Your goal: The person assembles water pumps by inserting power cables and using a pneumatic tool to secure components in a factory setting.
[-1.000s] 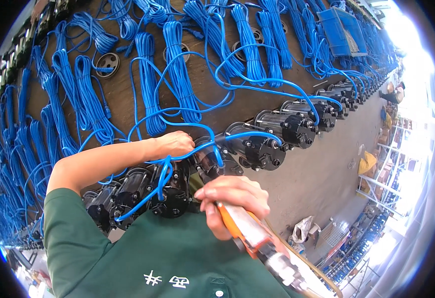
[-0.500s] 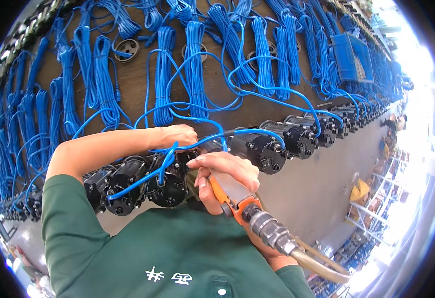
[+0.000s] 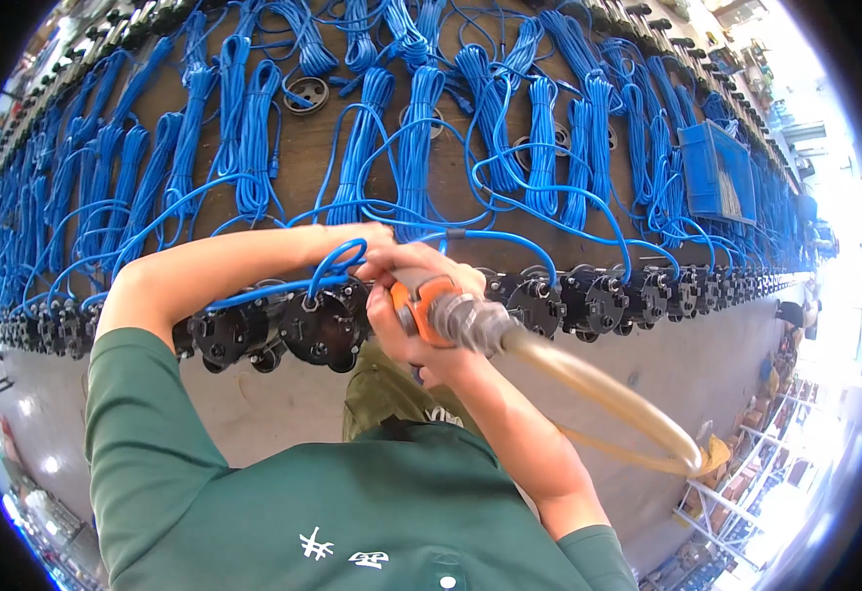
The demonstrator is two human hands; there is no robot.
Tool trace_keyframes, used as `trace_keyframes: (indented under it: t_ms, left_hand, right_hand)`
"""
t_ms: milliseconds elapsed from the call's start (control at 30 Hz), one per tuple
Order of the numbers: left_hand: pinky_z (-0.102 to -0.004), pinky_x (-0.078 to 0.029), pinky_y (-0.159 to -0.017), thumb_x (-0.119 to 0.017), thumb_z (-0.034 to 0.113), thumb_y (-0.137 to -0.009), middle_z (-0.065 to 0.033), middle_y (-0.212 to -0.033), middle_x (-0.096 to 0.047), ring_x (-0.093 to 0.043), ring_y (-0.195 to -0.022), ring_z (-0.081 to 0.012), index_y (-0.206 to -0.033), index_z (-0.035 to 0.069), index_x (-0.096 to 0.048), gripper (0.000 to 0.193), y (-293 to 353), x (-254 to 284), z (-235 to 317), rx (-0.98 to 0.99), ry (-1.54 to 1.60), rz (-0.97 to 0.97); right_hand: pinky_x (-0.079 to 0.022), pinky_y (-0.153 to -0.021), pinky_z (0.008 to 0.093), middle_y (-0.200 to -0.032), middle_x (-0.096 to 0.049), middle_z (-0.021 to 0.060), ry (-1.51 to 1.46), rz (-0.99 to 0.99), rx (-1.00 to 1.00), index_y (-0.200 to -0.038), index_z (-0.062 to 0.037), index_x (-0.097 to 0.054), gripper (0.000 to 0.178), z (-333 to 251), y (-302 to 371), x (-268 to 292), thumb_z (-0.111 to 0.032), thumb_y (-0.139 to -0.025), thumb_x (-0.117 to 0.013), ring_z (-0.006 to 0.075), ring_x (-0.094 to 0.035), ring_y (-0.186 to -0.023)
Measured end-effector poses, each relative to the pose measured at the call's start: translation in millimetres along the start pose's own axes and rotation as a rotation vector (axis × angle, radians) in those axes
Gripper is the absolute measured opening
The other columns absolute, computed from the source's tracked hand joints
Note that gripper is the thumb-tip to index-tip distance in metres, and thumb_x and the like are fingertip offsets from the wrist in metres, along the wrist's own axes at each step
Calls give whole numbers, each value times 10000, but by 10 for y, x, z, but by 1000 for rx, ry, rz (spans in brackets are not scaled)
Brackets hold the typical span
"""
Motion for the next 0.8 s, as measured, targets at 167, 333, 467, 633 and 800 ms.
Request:
trace_keyframes:
  t_ms: [167, 333, 467, 633, 800]
  left_hand:
    - [-372, -484, -551, -680, 191, -793, -152, -605, -626, -587, -547, -233, -812, -16, -733, 215, 681, 1043, 406, 578, 48, 161]
    - [-298, -482, -570, -642, 99, -893, -75, -674, -625, -577, -588, -118, -851, -29, -676, 139, 1032, 1024, 2214, 410, -32, 1815]
    - [-270, -434, -588, -502, 70, -986, -61, -748, -549, -520, -636, -122, -983, -23, -577, 120, 500, -730, 2608, 243, 486, 2119]
    - [-334, -486, -621, -437, 110, -1020, -92, -821, -604, -582, -720, -223, -1009, 5, -593, 188, -1063, -1871, 1742, -199, 2651, 1691]
    - [-337, -493, -614, -418, 112, -1021, -101, -838, -618, -593, -721, -235, -998, 18, -590, 197, -1571, -1989, 1343, -538, 2655, 2034]
  right_hand:
    - [-554, -715, 258, -889, -722, 80, -323, 19, 68, -1047, 5, -659, 241, 23, -53, -150, 19, -807, -655, 101, -675, -759]
    - [-547, -669, 243, -1030, -722, 127, -315, -11, 124, -1178, 11, -635, 368, -144, -196, 160, -1, -810, -631, 99, -670, -724]
    - [-521, -625, 249, -1038, -688, 173, -497, -125, 276, -1246, 23, -561, 426, -631, 13, 482, -8, -823, -601, 116, -622, -674]
    - [-509, -594, 300, -991, -666, 223, -480, -141, 295, -1253, 77, -537, 492, -551, 329, 951, -23, -772, -567, 166, -590, -603]
    - [-520, -607, 309, -999, -658, 221, -372, -193, 247, -1238, 96, -528, 503, -408, 466, 1046, -39, -754, -560, 166, -590, -613]
Point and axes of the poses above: each hand's wrist, its own y-axis away from the middle knuckle, its own x-axis out of the back of the hand, z = x × y, the point moved 3 cm from there along -y, towards the middle knuckle
